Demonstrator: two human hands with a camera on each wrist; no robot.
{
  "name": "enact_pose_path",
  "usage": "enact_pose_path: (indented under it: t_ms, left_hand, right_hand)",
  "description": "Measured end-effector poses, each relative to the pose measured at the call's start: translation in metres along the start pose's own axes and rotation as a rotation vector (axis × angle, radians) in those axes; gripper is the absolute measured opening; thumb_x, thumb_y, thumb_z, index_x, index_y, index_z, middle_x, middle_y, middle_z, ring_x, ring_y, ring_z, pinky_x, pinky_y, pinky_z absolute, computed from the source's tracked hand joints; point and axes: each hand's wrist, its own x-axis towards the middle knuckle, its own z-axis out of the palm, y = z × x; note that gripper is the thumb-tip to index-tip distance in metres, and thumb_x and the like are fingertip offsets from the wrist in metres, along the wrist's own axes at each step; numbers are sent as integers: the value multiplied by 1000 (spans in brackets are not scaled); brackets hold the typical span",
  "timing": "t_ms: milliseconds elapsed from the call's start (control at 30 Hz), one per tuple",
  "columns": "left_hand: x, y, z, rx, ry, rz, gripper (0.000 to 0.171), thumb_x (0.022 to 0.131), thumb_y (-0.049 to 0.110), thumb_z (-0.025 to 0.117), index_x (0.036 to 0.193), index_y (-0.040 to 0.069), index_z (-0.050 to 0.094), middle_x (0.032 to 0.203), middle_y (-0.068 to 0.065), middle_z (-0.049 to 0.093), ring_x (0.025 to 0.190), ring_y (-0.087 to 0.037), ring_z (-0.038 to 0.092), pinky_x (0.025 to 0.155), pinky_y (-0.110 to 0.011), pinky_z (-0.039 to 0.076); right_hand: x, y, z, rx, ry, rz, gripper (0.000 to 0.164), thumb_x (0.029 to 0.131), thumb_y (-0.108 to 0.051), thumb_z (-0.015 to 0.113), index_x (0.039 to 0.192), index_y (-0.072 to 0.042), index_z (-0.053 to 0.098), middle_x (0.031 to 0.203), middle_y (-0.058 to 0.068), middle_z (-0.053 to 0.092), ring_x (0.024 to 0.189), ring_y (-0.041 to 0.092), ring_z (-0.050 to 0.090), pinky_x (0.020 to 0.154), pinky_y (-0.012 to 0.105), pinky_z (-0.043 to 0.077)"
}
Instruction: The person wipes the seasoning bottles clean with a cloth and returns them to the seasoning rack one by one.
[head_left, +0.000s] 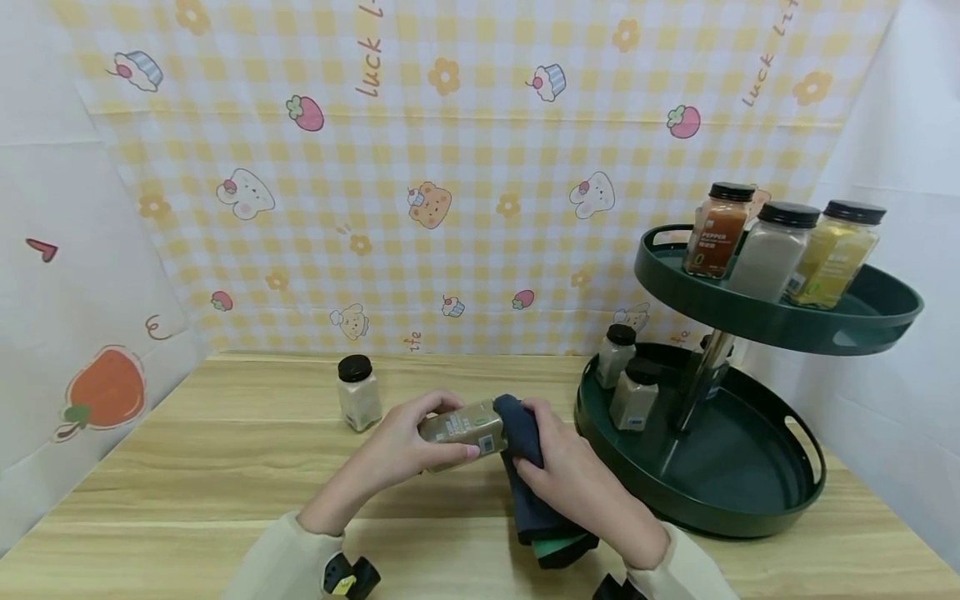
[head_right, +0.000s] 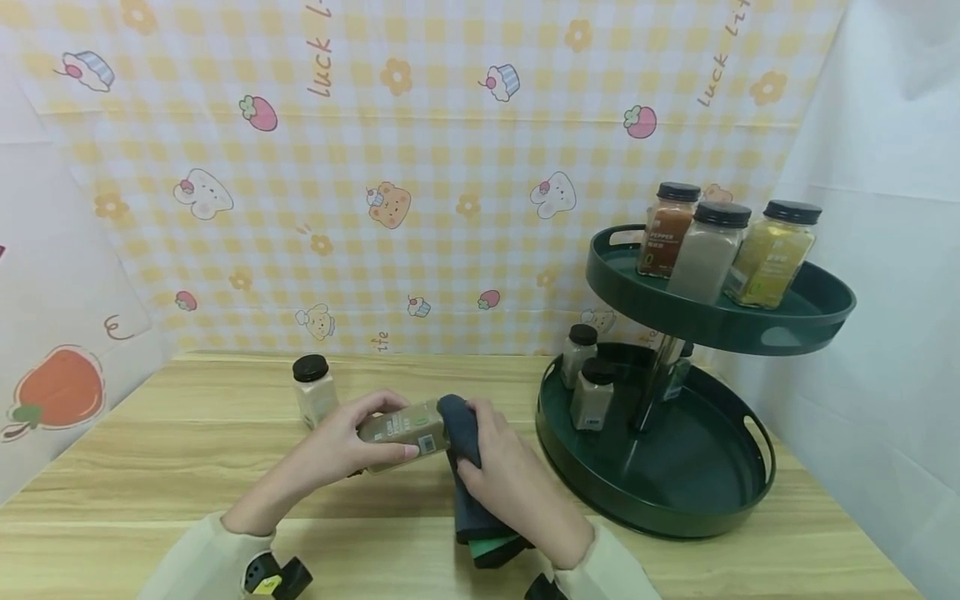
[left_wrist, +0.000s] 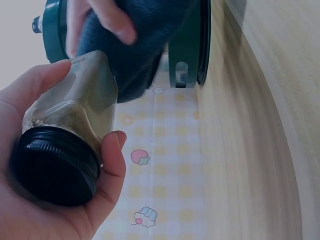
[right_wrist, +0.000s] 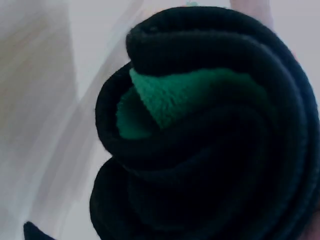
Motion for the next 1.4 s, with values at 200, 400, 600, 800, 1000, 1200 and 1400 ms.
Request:
enact_pose_path:
  t_ms: [200,400,600,800,1000,1200,1400]
  left_hand:
    - [0,1,-1,-12,-7,-21,45,75,31,77,112,16,58,97,-10,60,72,-19,55,56,-33,47]
    - [0,1,-1,2,-8,-13,45,74,31,77,112,16,58,97,-9,60,72,-18,55,55,-33,47]
    - [-2,3,0,-24,-3,-22,44,74,31,77,111,16,59,96,-10,60,73,-19,54,55,-33,47]
    - [-2,5,-1,-34,-1,-21,43,74,30,77,111,16,58,96,-10,59,72,-19,54,55,-33,47]
    - [-1,3,1,-18,-4,-25,43,74,31,77,110,17,59,96,-9,60,70,-18,54,54,-32,46]
    - [1,0,1,-13,-11,-35,43,73,31,78,110,17,60,98,-9,60,70,-18,55,55,-32,48]
    - [2,0,3,-7,-3,-37,45,72,31,79,110,16,60,99,-9,60,71,-18,55,55,-32,48]
  right_hand:
    - [-7,-12,-9,8,54,15,56,85,-15,66,133,-13,38,125,13,53,101,23,57,81,44,49]
    - [-8,-13,-10,15,78,6,55,85,-14,66,133,-12,37,124,12,52,99,23,57,80,43,49]
    - [-3,-4,-3,21,35,-7,54,85,-13,66,131,-11,37,124,11,52,101,22,55,84,42,47]
    - [0,1,-1,-7,-20,10,57,84,-13,67,131,-10,36,126,15,52,102,24,53,84,45,47]
    - [-2,-4,-4,-8,-12,19,58,85,-14,66,134,-10,35,128,15,51,104,24,55,83,45,48]
    - [-8,-14,-13,23,56,15,56,86,-15,65,134,-13,37,128,12,50,105,24,57,80,42,49]
    - [-8,-12,-11,29,70,-3,55,86,-13,65,133,-13,37,128,11,50,106,24,56,82,42,49]
